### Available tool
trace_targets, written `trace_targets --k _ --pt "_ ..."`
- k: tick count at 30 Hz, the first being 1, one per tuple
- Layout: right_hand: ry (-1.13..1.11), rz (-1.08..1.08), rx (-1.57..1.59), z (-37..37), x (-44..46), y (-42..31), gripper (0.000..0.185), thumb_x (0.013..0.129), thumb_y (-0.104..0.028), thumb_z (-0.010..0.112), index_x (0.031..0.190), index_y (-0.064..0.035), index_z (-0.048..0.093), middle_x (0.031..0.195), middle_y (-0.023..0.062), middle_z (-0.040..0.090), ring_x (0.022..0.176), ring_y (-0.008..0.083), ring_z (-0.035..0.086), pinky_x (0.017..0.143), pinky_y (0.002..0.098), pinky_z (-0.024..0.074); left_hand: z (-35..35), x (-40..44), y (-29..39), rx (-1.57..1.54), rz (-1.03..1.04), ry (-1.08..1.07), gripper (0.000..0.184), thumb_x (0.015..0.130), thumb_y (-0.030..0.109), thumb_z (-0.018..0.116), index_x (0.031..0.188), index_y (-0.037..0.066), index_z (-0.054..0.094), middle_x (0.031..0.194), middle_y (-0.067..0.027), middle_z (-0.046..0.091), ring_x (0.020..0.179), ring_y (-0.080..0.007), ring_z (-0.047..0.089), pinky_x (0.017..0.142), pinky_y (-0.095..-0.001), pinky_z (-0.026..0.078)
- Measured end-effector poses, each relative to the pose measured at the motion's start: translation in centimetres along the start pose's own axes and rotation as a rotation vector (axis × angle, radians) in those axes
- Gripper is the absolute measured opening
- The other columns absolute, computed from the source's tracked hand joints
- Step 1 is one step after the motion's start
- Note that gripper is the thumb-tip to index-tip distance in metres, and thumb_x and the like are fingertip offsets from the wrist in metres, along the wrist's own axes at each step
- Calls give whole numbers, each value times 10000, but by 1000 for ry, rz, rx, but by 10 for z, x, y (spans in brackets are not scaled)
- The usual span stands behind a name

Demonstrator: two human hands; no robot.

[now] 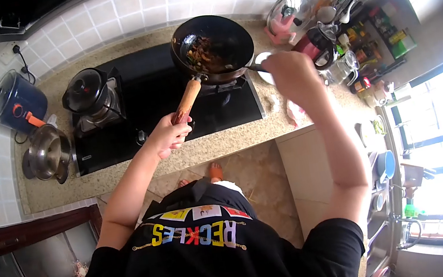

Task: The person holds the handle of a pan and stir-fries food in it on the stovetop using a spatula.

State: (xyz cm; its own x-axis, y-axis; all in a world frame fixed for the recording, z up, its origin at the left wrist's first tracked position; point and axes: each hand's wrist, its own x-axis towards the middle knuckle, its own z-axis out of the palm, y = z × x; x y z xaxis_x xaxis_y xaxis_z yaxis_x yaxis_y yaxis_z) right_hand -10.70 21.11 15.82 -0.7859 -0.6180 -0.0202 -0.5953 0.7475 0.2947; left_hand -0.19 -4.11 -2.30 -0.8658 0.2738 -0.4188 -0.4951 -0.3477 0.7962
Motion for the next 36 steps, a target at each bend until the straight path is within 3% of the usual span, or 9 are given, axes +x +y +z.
trace_targets --k 5,11,13,15,17,21,25,31,36 --pt "8 51 8 98 36 -5 312 780 -2 491 1074 -74 570 856 148 623 769 325 637 646 418 512 2 -4 -3 -24 25 24 223 799 68 609 978 54 476 635 19 427 417 -14 320 370 -173 221" --pt "-9 -41 -115 37 -4 9 336 772 9 510 1074 -109 599 806 132 599 721 307 644 617 393 520 21 -15 -17 22 148 241 307 880 200 602 1096 25 471 679 -14 495 437 -16 356 375 -165 245" --pt "2 -12 -110 38 6 21 130 832 -94 523 934 -104 602 857 106 630 770 279 662 604 376 536 26 -17 -24 57 251 322 378 908 283 585 1149 22 456 701 -26 518 443 -18 369 375 -166 256" --pt "210 52 47 71 20 29 127 839 -103 520 937 -86 599 865 120 632 768 284 662 596 369 537 33 -16 -27 62 257 382 325 912 283 583 1072 28 460 694 -34 521 440 -28 383 372 -178 281" --pt "130 54 -34 111 33 25 193 842 -102 509 1015 -27 550 863 127 623 734 267 661 574 339 534 38 -15 -34 98 407 487 309 922 273 568 1069 29 449 699 -33 519 445 -29 386 374 -180 291" --pt "180 -138 -111 113 0 40 447 795 -3 500 1233 -94 496 829 91 582 704 240 647 579 342 519 45 -14 -36 164 482 558 280 927 240 561 1067 30 441 698 -28 511 448 -34 393 381 -181 314" --pt "-12 -216 -242 42 -24 64 412 788 -12 527 1184 -123 535 824 51 589 686 198 650 547 312 508 52 -6 -39 190 521 662 252 931 212 550 1076 26 459 692 -20 502 451 -37 404 385 -178 326" --pt "138 -214 -250 126 36 56 293 828 -47 524 1118 -81 548 866 55 611 706 213 663 567 307 534 56 -6 -39 149 476 701 264 943 254 521 1099 43 487 665 9 470 440 -35 388 361 -181 274" --pt "174 -181 -347 89 14 74 113 837 -116 533 914 -91 611 814 44 626 704 189 668 559 291 526 56 -8 -37 161 451 704 267 942 265 525 1098 52 484 660 9 459 434 -41 390 366 -184 272"
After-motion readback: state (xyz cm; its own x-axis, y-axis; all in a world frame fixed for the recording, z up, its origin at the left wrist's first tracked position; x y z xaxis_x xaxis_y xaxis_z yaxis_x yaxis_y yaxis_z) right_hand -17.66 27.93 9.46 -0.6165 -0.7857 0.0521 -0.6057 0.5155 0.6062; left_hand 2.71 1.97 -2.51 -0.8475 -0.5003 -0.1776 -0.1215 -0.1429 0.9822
